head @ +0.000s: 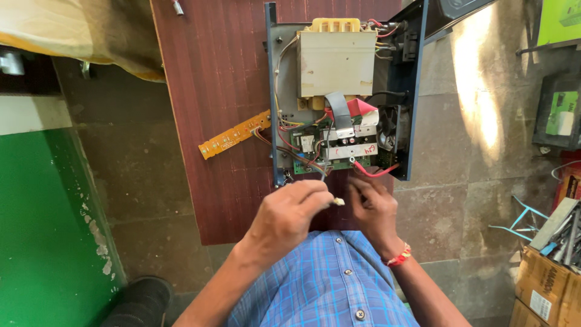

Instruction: The person repairs an open electronic device, likely a power supply unit, on a wooden workbench. They use a screwdriver to tighten screws on the circuit board and manipulate various internal wires and components.

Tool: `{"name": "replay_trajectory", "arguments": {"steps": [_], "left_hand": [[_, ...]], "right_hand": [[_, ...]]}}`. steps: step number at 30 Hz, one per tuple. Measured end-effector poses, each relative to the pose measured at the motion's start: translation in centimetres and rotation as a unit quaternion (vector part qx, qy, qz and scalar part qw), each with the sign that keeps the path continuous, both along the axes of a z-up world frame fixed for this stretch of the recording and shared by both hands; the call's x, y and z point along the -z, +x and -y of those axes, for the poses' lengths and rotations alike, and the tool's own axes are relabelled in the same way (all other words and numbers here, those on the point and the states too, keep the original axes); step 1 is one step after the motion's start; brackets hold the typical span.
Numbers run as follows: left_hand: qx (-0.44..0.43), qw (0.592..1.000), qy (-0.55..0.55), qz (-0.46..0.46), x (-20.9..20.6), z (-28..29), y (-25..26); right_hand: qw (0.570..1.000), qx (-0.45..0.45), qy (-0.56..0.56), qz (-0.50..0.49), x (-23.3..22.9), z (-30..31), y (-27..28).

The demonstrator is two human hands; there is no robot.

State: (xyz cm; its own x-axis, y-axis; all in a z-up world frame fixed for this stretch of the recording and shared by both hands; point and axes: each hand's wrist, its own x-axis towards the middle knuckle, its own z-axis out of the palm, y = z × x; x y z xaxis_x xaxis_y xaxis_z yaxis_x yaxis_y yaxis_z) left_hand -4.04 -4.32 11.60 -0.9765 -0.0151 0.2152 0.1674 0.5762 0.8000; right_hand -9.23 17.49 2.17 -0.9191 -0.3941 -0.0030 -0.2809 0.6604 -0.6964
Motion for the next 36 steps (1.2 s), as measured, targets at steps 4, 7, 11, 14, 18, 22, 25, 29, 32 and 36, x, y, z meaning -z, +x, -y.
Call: {"name": "replay_trajectory", "arguments": {"steps": [4, 7, 11, 14, 18, 22, 25, 29, 32, 36], "left_hand": [[0.103, 0.994, -0.025, 0.015, 1.6, -2.2, -0.1], [0.101, 0.994, -0.043, 0.013, 2.4, -4.3, -0.5], [0.102, 0.985, -0.132, 0.046, 3.2, -6.2, -0.7], [0.087, 0.981, -0.167, 0.05, 3.5, -6.7, -0.2], [0.071, 0.986, -0.143, 0.037, 4.0, -6.1, 0.6], [0.063, 0.992, -0.072, 0.077, 4.9, -6.0, 0.9], [0.039, 0.997, -0.051, 0.05, 5.7, -6.6, 1.1], [0.013, 0.998, -0.054, 0.03, 6.9, -7.6, 1.5], [-0.01, 0.997, -0.074, 0.023, 7.5, -8.1, 1.3], [-0.016, 0.991, -0.134, 0.008, 8.1, -8.4, 0.6]], "right_hand": [[0.999, 0.042, 0.003, 0.035, 0.2, -2.4, -0.1], [0.999, 0.034, -0.007, 0.025, -0.4, -3.0, -0.4], [0.998, 0.042, -0.001, 0.05, -2.3, -3.3, -0.2], [0.998, 0.036, -0.013, 0.055, -3.7, -3.2, 0.3], [0.997, -0.017, -0.063, 0.048, -4.8, -2.7, 1.3], [0.998, -0.022, -0.055, 0.006, -4.2, -1.8, 2.6], [0.998, 0.017, -0.048, -0.02, -2.9, -1.8, 2.7], [0.995, 0.095, -0.035, 0.022, -1.3, -2.5, 2.4], [0.995, 0.086, -0.049, -0.027, -1.0, -3.3, 2.5], [0.995, 0.066, -0.027, -0.064, -0.5, -3.6, 2.6]]}}
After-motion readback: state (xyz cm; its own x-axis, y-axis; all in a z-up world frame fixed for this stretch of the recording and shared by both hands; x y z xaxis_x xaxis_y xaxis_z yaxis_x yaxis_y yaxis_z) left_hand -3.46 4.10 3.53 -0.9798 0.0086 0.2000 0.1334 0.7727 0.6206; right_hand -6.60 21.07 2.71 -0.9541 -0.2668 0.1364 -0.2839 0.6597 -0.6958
